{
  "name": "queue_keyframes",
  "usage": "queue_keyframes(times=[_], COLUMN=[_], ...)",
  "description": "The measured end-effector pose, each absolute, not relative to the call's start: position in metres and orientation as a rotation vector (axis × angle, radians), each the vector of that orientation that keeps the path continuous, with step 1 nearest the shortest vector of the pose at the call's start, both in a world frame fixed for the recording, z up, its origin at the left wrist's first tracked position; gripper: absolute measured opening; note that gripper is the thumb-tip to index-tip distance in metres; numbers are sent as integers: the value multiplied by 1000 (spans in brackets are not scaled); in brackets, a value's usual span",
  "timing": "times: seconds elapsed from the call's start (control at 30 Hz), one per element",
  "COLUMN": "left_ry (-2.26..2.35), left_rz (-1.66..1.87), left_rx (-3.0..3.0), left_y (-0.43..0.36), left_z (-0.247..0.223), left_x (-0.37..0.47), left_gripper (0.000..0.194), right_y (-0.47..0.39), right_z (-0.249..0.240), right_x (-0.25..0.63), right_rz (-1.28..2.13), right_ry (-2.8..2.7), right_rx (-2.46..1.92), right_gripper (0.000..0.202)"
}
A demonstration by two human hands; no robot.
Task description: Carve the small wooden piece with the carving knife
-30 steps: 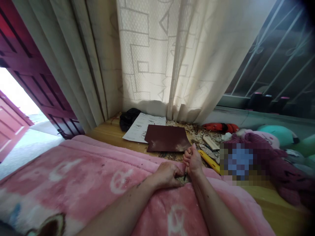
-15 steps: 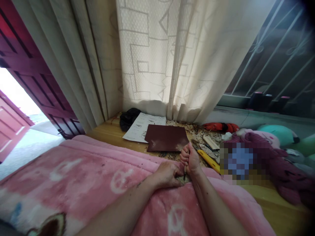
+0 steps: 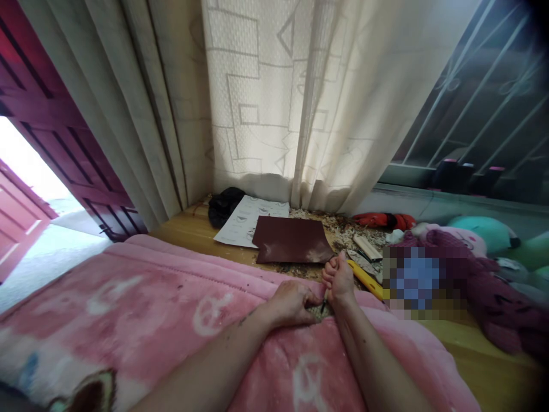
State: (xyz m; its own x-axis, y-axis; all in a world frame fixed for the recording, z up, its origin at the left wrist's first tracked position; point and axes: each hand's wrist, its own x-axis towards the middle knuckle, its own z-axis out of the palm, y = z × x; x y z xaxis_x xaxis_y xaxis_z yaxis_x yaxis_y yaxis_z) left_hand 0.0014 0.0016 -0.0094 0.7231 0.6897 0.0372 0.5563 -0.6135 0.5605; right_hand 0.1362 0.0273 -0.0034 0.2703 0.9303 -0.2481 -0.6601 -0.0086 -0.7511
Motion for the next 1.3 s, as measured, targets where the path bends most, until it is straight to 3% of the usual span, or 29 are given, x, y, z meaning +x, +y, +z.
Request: queue_keyframes(times=[0.8,1.3], left_ry=[977,903], left_rz=[360,392], left_rx=[2335,2399], left_y=[-3,0], left_z=[6,-4], left_x=[1,0], left_gripper=[27,18], right_y=[-2,12], right_z=[25,16], right_x=[135,154], right_rz=[1871,1480], right_ry=[-828,-518], right_rx=[-472,-520], right_gripper=[46,37])
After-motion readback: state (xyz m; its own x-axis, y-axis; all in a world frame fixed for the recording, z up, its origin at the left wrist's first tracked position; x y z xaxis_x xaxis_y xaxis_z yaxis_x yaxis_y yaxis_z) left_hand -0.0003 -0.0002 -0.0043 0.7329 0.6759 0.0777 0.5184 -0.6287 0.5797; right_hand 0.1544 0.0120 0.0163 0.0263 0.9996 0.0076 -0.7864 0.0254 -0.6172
